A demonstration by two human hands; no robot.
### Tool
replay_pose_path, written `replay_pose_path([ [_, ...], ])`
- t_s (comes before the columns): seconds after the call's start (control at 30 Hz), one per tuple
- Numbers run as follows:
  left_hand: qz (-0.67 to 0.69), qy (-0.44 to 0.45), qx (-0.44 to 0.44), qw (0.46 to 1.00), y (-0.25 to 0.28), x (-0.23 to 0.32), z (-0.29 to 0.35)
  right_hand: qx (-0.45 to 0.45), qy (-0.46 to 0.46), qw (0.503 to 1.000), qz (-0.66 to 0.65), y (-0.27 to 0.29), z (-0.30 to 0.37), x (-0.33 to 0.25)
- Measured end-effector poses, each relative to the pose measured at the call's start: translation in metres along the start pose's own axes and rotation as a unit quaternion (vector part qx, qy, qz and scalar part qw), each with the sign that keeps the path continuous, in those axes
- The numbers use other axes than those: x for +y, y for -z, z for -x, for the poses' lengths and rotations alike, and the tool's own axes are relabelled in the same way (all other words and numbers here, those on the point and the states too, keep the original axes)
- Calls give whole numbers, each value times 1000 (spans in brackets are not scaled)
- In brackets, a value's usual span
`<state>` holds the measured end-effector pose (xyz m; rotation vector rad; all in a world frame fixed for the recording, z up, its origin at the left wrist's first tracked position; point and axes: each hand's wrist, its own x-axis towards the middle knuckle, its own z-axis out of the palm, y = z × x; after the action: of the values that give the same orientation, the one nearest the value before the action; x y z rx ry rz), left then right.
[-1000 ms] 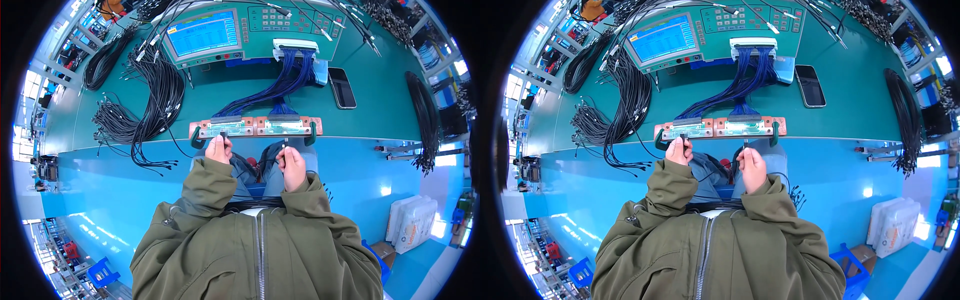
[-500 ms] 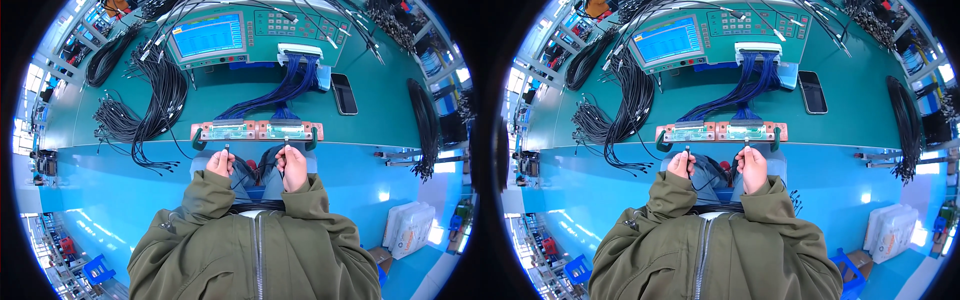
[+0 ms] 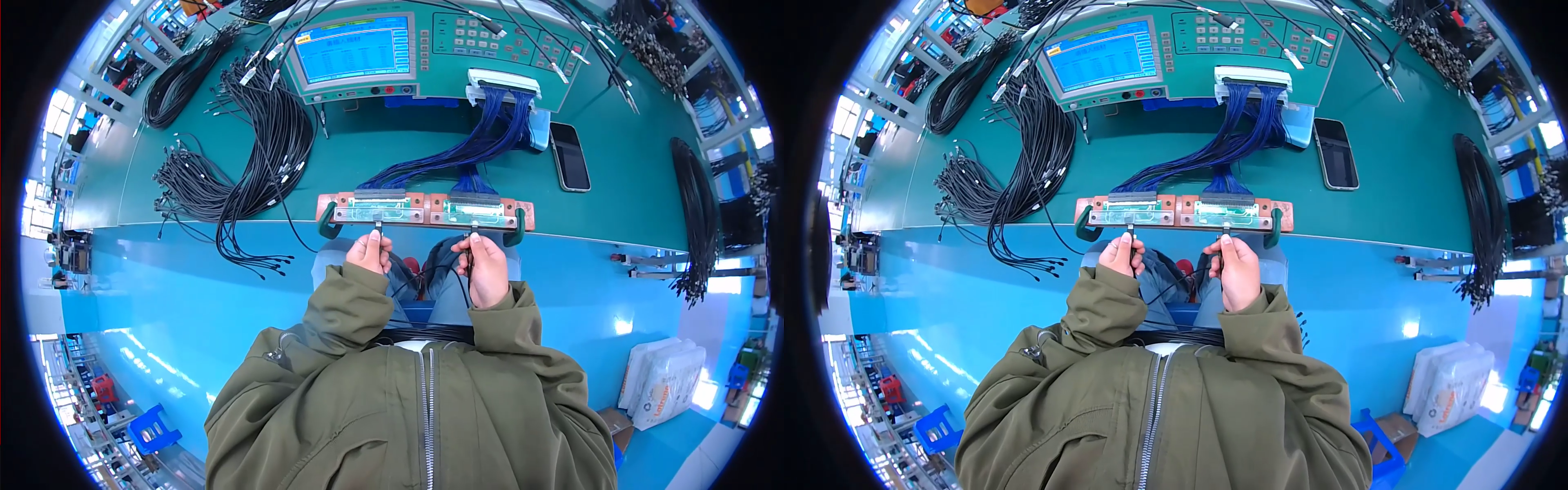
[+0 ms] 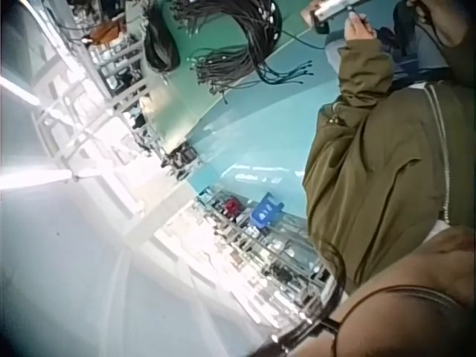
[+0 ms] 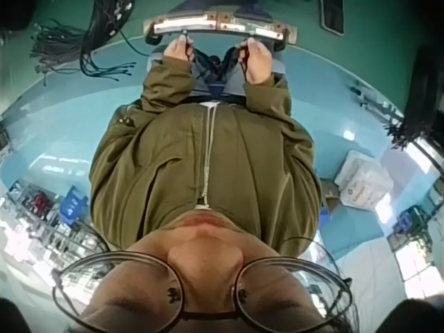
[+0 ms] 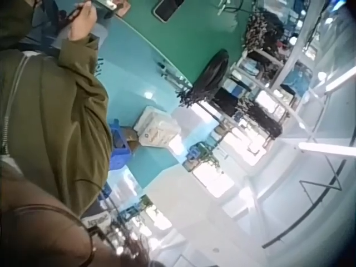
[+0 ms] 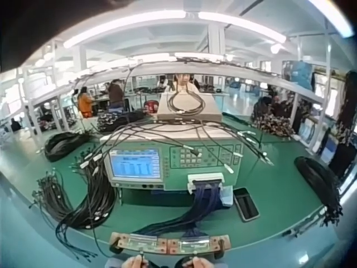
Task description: The person connects wire harnesses to a circuit board by hand for testing.
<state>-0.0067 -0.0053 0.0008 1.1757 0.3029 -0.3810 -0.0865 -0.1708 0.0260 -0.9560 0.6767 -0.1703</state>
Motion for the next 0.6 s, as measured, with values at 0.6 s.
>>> replay_pose_path([
  [0.6,-133,22,-31,990,19,26,-9,-75,-12,942,327,59,4,-36],
])
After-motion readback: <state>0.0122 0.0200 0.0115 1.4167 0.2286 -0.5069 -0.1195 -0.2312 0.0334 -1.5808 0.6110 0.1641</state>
